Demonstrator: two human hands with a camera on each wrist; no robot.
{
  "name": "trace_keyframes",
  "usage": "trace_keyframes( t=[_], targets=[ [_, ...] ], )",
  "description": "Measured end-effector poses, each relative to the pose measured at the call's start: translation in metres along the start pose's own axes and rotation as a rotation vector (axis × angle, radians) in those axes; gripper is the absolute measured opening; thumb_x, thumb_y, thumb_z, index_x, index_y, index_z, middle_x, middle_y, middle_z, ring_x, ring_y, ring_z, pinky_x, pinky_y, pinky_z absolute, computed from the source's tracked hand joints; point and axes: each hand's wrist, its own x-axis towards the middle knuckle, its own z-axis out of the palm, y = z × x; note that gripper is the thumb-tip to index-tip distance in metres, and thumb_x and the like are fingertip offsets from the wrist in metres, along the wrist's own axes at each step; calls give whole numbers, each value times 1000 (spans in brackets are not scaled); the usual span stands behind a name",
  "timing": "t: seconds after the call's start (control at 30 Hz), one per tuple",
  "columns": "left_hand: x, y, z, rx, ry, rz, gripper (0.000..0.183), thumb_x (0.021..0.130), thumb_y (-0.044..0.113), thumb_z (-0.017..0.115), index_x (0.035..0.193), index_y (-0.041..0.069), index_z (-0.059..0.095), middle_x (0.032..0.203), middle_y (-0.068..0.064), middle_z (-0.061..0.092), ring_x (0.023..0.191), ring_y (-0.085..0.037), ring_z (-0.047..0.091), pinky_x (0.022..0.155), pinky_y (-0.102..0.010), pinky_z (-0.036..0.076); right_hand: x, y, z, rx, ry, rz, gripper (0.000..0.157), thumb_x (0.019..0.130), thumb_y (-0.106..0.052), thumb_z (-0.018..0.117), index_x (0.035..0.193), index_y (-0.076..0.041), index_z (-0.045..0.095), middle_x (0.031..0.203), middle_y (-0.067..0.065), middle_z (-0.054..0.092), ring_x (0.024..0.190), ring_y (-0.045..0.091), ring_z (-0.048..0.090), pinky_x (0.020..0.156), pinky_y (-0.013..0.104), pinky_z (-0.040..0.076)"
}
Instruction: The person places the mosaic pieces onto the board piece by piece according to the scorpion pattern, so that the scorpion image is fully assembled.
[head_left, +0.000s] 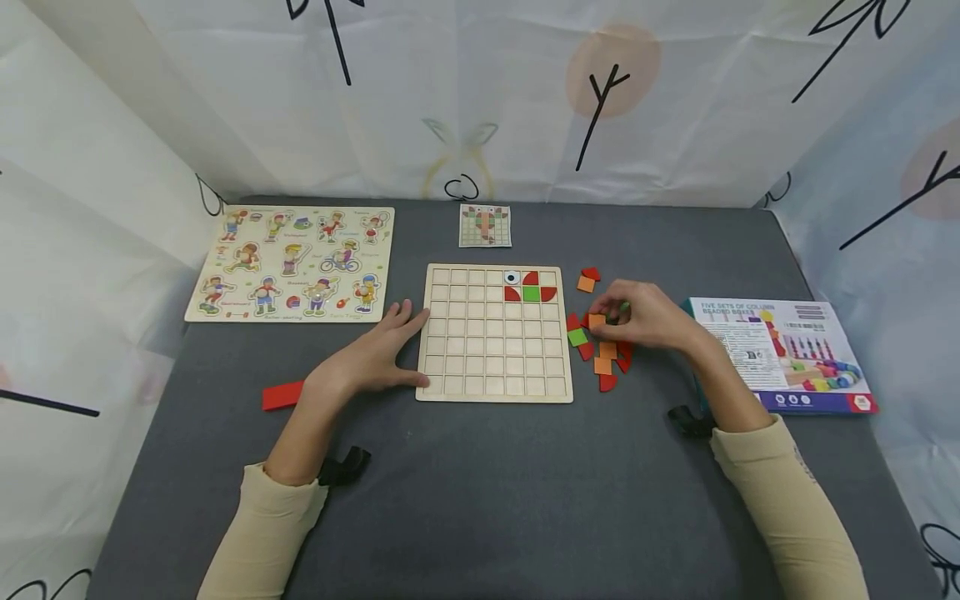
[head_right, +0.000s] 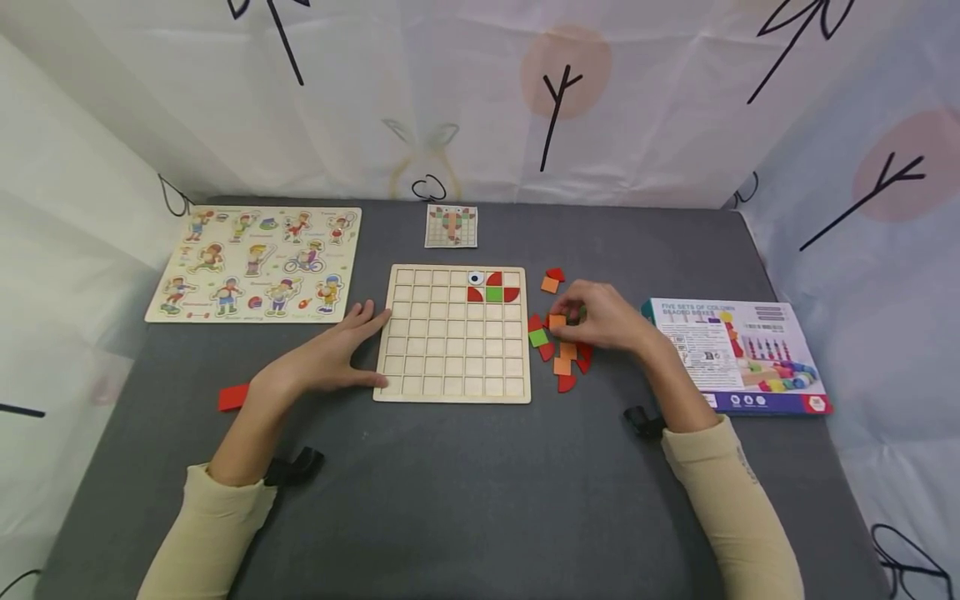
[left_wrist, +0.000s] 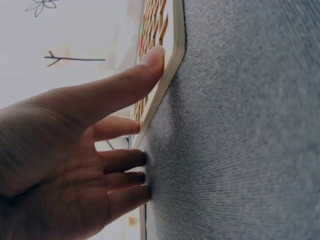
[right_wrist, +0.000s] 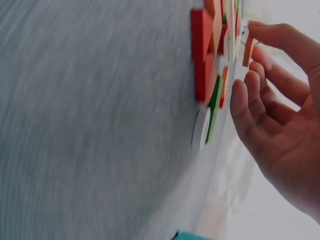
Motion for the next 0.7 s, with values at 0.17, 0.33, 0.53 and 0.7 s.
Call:
trace_keyframes(
  t=[0.17,0.33,0.53,0.7],
  targets=[
    [0,0,0,0,-3,2,110,94,37,87,175,10,18,183,-23,2,171,-46,-3,135,-66,21,9,-13,7,67,17,-31,25,92,-13,86,114,-4,78,108,13,77,94,26,72,85,45,65],
    [0,0,0,-4,-2,3,110,94,37,87,175,10,18,183,-23,2,171,-47,-3,134,-66,21,26,-29,15,115,8,-35,26,94,-14,85,116,-4,77,106,12,78,92,23,74,85,41,64],
    [0,0,0,-4,-3,4,110,94,37,87,175,10,18,183,-24,2,171,-47,-3,134,-66,21,49,-47,23,130,11,-64,27,94,-14,85,117,-4,78,104,11,79,88,20,73,82,32,61],
    [0,1,0,-4,-8,0,110,94,36,86,175,10,17,183,-24,2,171,-47,-3,135,-66,21,69,-59,29,154,-8,-86,27,94,-11,83,119,-1,78,110,15,79,92,25,76,87,40,64]
  ],
)
